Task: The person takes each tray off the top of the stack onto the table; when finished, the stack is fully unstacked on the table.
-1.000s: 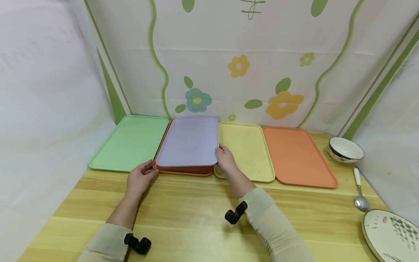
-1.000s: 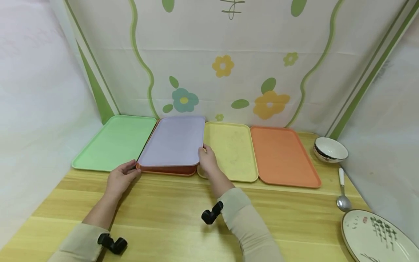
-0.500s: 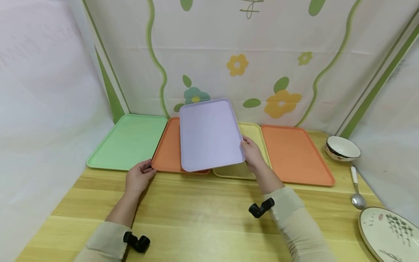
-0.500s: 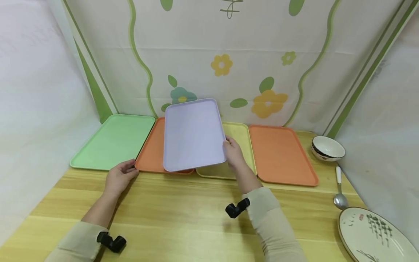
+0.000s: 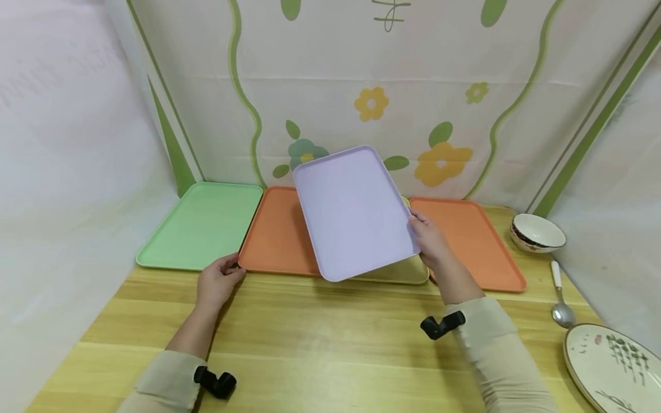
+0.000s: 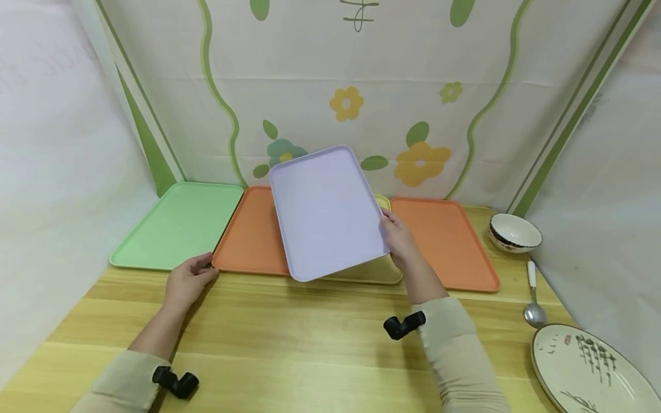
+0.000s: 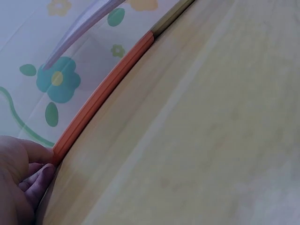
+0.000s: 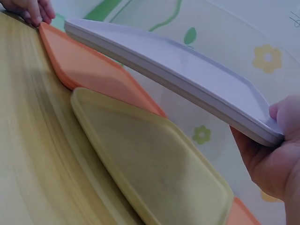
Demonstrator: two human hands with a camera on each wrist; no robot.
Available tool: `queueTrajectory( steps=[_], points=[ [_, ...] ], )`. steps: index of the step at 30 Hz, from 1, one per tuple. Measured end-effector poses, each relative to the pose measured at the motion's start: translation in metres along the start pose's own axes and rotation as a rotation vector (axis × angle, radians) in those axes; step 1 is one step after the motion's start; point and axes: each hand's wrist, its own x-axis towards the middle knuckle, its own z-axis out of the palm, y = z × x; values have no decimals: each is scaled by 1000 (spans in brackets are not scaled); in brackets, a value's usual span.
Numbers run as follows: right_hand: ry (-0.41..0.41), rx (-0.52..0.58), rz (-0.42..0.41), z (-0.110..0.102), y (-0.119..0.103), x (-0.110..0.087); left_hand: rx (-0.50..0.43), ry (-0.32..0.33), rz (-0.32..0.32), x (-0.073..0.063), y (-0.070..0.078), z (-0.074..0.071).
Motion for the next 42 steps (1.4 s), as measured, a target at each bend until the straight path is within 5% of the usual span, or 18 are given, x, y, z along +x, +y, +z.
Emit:
queueTrajectory(
  steps=[17, 30, 42],
  points=[
    [-68, 116, -10, -60, -11, -12, -55, -16, -28, 0, 0, -1],
    [-199, -106, -51, -84, -17, -14, -65, -9, -28, 0, 0, -1],
    [-284, -326, 74, -89, -12, -19, -69, -9, -27, -2, 2, -1]
  ],
)
